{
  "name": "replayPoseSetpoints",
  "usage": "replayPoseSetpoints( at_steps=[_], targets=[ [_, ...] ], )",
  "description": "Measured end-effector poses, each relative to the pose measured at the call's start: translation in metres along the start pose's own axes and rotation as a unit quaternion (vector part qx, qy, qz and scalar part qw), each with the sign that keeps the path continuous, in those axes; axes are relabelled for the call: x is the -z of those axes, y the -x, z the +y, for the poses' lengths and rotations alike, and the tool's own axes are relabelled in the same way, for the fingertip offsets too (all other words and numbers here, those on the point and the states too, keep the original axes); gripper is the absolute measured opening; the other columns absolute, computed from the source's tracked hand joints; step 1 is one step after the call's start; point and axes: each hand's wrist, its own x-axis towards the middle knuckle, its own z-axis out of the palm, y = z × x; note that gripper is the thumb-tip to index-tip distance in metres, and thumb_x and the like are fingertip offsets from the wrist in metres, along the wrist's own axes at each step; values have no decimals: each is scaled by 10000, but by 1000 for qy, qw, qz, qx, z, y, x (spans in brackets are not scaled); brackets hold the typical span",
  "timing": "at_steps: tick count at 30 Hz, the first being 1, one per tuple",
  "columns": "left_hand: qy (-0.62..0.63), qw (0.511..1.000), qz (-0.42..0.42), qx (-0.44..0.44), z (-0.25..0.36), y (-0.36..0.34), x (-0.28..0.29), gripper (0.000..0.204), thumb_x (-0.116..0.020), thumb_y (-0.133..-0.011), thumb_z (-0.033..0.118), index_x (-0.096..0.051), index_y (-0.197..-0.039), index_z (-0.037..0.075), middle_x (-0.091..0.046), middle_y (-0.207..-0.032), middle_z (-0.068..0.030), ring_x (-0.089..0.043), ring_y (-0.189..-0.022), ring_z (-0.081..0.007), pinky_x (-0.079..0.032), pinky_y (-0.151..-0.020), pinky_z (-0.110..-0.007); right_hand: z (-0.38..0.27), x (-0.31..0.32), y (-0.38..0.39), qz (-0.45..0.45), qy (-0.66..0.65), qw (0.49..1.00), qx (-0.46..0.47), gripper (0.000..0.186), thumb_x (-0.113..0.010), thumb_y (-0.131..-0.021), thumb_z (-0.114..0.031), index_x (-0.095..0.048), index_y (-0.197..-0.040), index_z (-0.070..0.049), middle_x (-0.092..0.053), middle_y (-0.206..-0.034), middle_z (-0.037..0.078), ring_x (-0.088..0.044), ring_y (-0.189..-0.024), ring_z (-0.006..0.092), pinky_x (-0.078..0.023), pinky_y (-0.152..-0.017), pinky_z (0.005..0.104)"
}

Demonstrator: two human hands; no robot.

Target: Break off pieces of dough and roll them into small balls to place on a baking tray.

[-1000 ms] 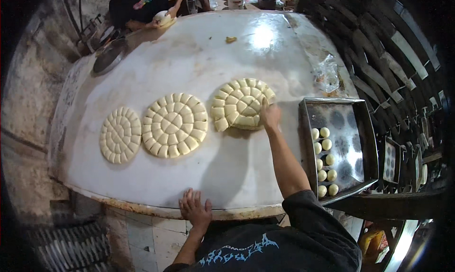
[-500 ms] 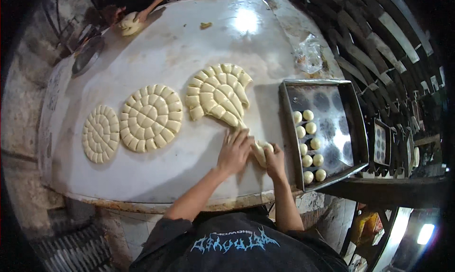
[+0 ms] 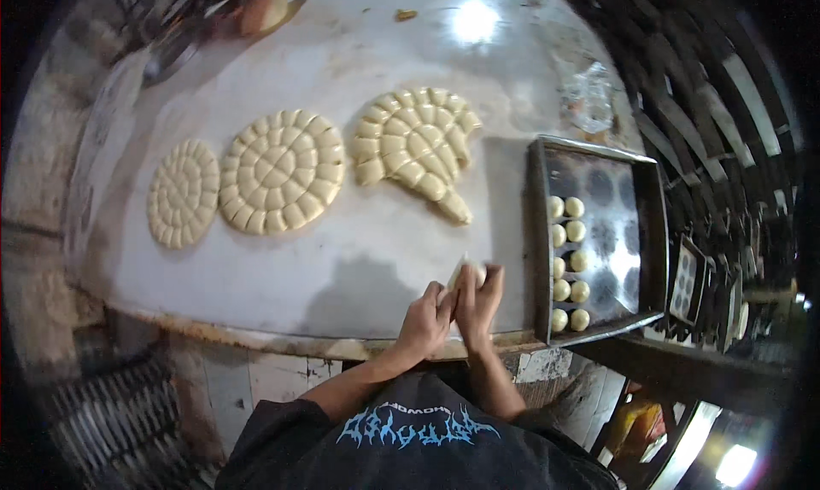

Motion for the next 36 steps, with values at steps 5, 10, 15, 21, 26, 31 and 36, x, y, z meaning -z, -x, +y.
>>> replayPoseSetpoints(
  at_steps=[5, 10, 15, 21, 26, 31, 36],
  targets=[
    [14, 997, -16, -74, 28, 47, 46, 324, -520, -931, 326, -542, -951, 3, -565, -657, -231, -593, -637, -419, -453, -569, -454, -36, -27, -136, 219, -94, 966, 97, 253, -531, -925, -198, -478, -988, 40, -504, -858, 104, -464, -788, 174, -418, -723, 302],
    [-137, 979, 121, -93, -60, 72, 107, 264, -627, -855, 297, -629, -807, 38, -608, -775, -152, -583, -788, -340, -448, -712, -449, -53, -2, -109, -129, -95, 987, 25, 202, -507, -939, -210, -498, -844, -32, -480, -700, 4, -427, -534, 90, -369, -486, 235],
    [-381, 851, 353, -83, -158, 39, 200, 293, -707, -745, 329, -615, -756, 51, -506, -1007, -145, -411, -1017, -343, -341, -830, -501, 55, 17, -28, -239, 343, 855, 307, 152, -657, -820, -139, -570, -881, -30, -549, -812, 117, -531, -784, 246, -437, -673, 404],
    [-335, 912, 229, -57, -63, -37, 149, 267, -605, -840, 344, -621, -781, 83, -595, -878, -83, -542, -869, -290, -412, -771, -422, 66, -69, -19, -203, 350, 900, 160, 182, -609, -830, -161, -571, -983, -70, -529, -1037, 138, -471, -1023, 315, -354, -895, 477],
    [-298, 910, 246, -154, -113, 39, 102, 72, -667, -770, 176, -630, -785, 117, -571, -913, -48, -505, -864, -283, -394, -749, -436, 60, -23, 82, -347, 285, 866, 220, 215, -597, -821, -128, -584, -1031, -83, -514, -1127, 130, -467, -1037, 327, -321, -971, 484],
    [-436, 855, 279, -8, -122, 24, 204, 310, -736, -716, 282, -558, -876, 85, -480, -966, -142, -438, -904, -327, -371, -777, -466, 105, 29, -7, -275, 497, 800, 194, 186, -666, -777, -122, -613, -951, -87, -544, -1040, 132, -484, -965, 320, -342, -910, 473],
    [-287, 925, 222, -117, -70, -46, 154, 206, -737, -715, 253, -604, -765, 102, -563, -886, -66, -515, -862, -303, -409, -759, -421, 48, -82, -8, -262, 252, 916, 170, 118, -665, -794, -130, -607, -879, -73, -567, -951, 108, -492, -917, 308, -373, -840, 438]
  ],
)
